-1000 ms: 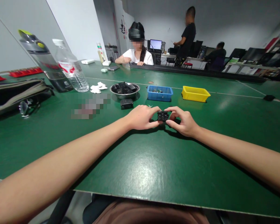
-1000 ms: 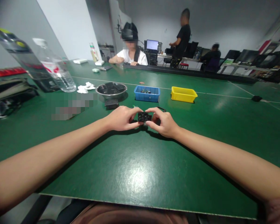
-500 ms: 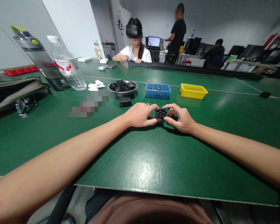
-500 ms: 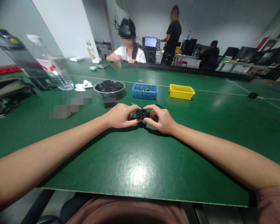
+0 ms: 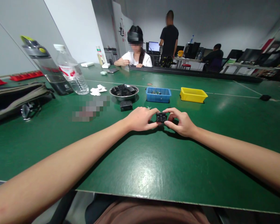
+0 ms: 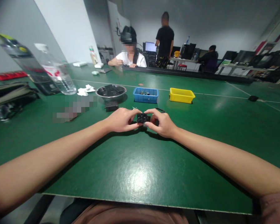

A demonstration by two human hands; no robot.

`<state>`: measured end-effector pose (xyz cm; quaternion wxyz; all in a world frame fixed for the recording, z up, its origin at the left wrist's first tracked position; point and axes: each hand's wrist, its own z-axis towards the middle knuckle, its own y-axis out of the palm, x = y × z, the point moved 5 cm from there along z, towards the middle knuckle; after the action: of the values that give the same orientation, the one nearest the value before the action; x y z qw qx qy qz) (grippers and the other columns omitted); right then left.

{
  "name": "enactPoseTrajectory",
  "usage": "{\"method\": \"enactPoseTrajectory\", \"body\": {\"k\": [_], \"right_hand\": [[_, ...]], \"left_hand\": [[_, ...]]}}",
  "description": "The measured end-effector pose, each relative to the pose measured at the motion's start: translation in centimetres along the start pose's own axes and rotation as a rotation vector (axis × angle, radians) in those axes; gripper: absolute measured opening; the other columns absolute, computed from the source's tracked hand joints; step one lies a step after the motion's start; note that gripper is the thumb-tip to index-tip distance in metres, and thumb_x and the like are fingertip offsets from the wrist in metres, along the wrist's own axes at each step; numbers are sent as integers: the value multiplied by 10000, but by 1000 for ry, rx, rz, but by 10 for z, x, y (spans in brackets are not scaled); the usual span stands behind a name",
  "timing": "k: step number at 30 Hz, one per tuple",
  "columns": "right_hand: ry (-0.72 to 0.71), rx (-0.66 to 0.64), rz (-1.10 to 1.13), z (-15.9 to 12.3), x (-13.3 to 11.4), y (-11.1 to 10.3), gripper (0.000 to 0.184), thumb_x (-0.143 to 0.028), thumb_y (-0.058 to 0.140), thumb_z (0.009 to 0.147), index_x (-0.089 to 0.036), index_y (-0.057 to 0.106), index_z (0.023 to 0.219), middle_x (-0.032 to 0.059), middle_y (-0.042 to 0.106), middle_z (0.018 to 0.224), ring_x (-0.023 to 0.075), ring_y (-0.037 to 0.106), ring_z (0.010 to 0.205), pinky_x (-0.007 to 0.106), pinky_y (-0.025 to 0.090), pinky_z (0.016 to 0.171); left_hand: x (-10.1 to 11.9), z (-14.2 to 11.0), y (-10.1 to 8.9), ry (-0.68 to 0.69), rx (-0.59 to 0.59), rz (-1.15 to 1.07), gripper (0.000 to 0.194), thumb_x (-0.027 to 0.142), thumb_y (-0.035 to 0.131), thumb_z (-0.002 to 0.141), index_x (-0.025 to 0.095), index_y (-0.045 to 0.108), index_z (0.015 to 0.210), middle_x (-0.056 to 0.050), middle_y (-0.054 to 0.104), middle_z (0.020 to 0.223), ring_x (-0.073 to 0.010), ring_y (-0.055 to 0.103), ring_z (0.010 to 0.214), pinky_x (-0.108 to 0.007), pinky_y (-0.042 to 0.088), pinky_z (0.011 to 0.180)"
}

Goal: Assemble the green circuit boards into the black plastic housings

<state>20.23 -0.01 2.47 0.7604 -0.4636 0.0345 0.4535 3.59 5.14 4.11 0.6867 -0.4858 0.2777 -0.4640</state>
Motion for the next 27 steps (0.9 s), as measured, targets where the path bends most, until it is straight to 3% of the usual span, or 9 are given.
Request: {"method": "enactPoseTrajectory", "body": {"k": [27], "right_hand": [[42, -38, 33, 1, 0, 1, 333, -334, 635, 901, -203, 556, 1198, -46, 635, 661, 131, 590, 559, 250, 453, 588]], "left_hand": [[1, -1, 0, 4, -15, -3, 376, 504, 522, 911, 179, 644, 1057, -2, 657, 629, -178, 637, 553, -243, 361, 528]]}}
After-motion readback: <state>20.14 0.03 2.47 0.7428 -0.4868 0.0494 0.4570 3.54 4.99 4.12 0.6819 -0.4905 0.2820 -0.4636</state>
